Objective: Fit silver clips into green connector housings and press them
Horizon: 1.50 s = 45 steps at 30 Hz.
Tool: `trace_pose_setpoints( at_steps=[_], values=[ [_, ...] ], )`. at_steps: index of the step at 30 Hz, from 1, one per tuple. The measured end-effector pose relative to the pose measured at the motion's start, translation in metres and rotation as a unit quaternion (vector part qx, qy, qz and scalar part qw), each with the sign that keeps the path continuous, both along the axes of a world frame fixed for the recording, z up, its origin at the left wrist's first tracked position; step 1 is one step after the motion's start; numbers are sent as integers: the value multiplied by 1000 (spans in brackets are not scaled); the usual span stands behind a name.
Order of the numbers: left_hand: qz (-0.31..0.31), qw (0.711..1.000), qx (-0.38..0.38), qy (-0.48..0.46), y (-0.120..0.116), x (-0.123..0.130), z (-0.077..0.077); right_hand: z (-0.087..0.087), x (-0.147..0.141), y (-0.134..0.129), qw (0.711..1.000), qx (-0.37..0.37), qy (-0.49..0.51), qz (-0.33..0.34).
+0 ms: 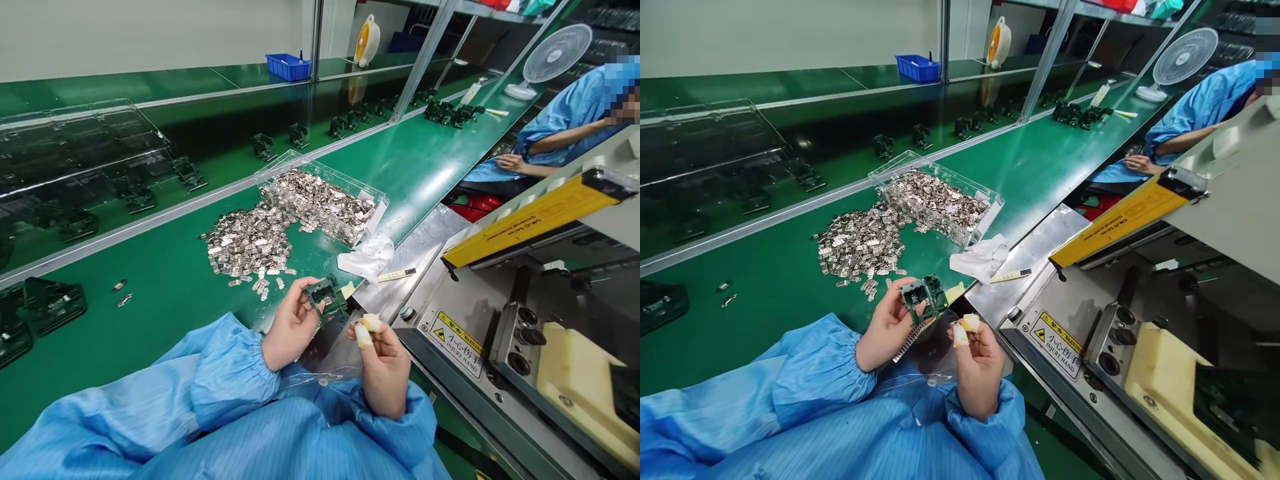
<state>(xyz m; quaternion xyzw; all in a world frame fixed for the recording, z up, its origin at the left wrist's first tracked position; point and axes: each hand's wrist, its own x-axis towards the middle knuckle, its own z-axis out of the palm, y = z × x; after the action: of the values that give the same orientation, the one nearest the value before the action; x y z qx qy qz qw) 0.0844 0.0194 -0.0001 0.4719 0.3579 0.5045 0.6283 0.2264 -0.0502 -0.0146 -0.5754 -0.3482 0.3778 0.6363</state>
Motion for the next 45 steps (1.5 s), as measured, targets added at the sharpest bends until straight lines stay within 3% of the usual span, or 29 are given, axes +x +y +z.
trace_pose_setpoints(
  at_steps=[5, 10, 15, 19, 26, 33, 40, 45],
  values=[
    [-2, 999, -19, -30, -14, -3, 7, 18, -20, 13, 983, 85, -156, -43],
    [15, 1000, 14, -22, -21, -3, 10, 22, -48, 24, 977, 82, -196, -30],
    [30, 999, 39, -7, -22, -4, 9, 17, -55, 27, 969, 78, -231, -44],
    [39, 998, 42, 2, -25, -4, 8, 11, -56, 28, 967, 96, -230, -46],
    [30, 998, 58, 13, -30, -4, 7, 11, -66, 28, 983, 107, -123, -82],
    [-6, 999, 50, -10, -30, -4, 13, 10, -50, 24, 995, 88, 35, -27],
    [-24, 999, 44, 13, -34, -5, 21, 14, -35, 16, 996, 87, 14, 27],
    [-94, 992, 45, 70, -34, -6, 48, 33, 11, -14, 985, 133, -45, 104]
  ],
)
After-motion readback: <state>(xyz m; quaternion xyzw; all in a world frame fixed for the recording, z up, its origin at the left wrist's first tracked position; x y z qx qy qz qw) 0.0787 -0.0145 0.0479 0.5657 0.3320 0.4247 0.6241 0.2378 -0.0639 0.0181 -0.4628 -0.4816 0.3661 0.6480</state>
